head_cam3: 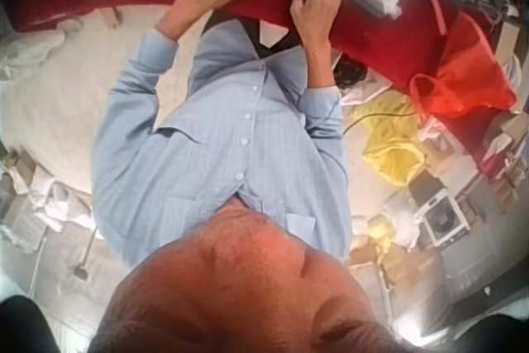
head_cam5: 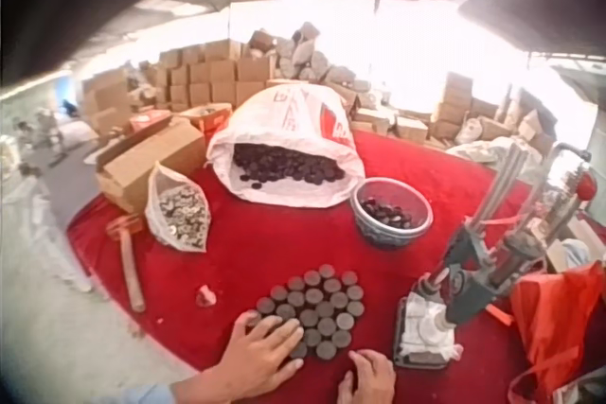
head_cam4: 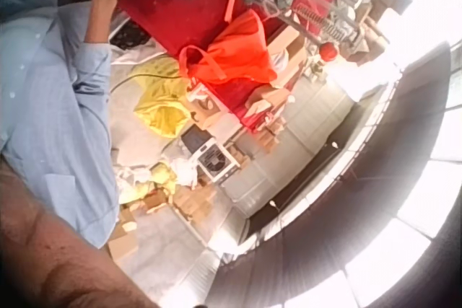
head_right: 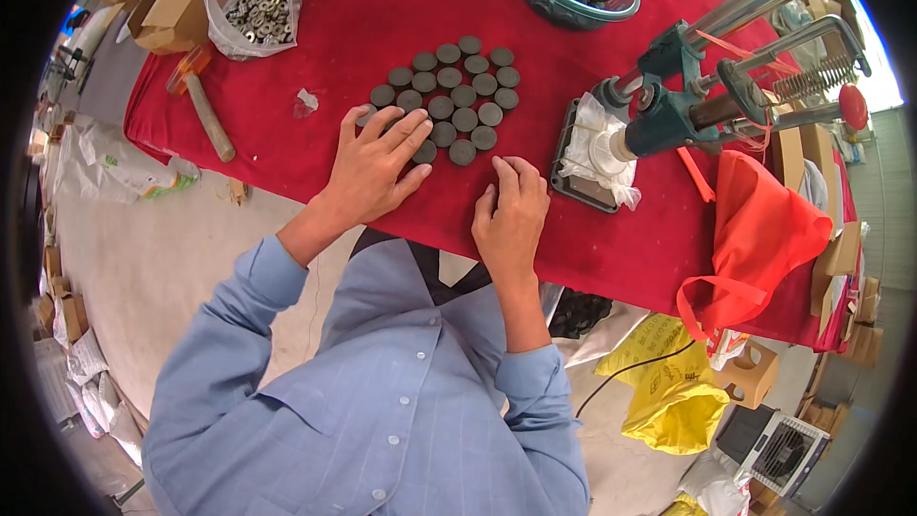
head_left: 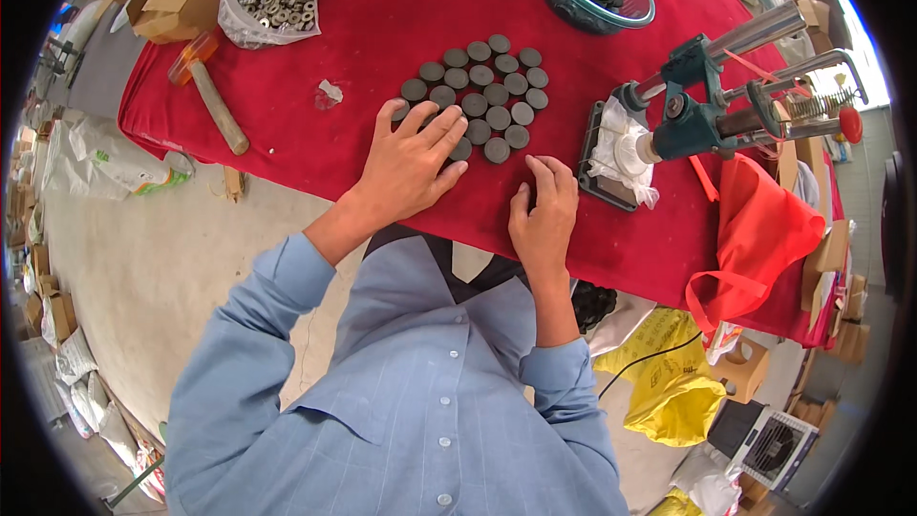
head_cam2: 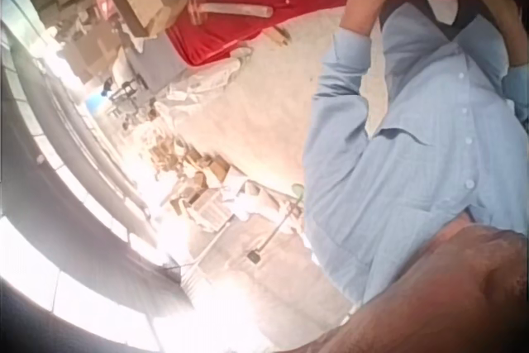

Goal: The person arranges small circular magnets and metal washers on a red tablecloth, stacking them into pairs. They then use a manual press tool to compress the stacked components one by one, placing the finished units into a blue basket.

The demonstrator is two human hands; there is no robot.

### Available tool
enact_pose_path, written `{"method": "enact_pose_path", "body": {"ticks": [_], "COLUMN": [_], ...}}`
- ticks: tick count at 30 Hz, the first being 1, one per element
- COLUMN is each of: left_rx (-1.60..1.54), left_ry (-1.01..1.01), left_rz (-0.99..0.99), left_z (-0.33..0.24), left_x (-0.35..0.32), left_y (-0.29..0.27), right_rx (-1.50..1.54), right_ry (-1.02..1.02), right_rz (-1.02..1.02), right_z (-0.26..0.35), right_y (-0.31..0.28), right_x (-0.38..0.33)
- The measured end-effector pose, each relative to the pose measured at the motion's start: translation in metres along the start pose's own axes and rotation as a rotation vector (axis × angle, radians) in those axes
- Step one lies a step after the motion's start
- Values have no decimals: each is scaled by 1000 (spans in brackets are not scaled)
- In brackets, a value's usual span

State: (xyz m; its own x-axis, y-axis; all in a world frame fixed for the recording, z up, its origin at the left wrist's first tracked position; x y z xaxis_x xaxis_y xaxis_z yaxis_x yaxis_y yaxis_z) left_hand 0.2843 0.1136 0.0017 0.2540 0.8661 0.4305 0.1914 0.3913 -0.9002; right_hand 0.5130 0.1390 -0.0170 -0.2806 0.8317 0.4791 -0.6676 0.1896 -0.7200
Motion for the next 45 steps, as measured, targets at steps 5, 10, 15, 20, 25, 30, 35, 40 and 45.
{"method": "enact_pose_path", "body": {"ticks": [5, 10, 15, 20, 25, 30, 35, 40, 45], "left_rx": [39, -92, -186, -171, -166, -194, -269, -225, -179], "left_ry": [36, -1, -279, -317, -312, -302, -304, -196, -123], "left_rz": [24, 57, 70, 225, 235, 124, 25, 45, 79], "left_z": [1, 8, 33, 39, 39, 27, 10, -12, -17], "left_x": [-1, 0, -29, -11, -3, -19, -37, -11, 10], "left_y": [2, 1, -4, 8, 7, -2, -10, -14, -1], "right_rx": [10, 44, -124, -259, -179, 49, 77, -15, -179], "right_ry": [9, 28, -45, -93, -105, -73, -81, -151, -159], "right_rz": [11, 43, 138, 240, 268, 171, 185, 138, 141], "right_z": [-1, -4, 0, -15, -18, -23, -12, -2, 5], "right_y": [2, 1, 9, 26, 29, 11, -4, 1, 4], "right_x": [0, 3, 19, 55, 72, 49, 25, 25, 29]}}
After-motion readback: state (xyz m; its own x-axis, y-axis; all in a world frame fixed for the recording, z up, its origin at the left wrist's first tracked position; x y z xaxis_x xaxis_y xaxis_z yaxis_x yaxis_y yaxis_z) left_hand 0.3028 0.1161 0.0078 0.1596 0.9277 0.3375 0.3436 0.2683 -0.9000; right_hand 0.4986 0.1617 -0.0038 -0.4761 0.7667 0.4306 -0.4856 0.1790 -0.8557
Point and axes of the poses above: each hand's wrist, its own x-axis towards the middle knuckle, its own y-axis out of the palm, z = x × y, the point moved 1 cm from there along x, towards the middle knuckle
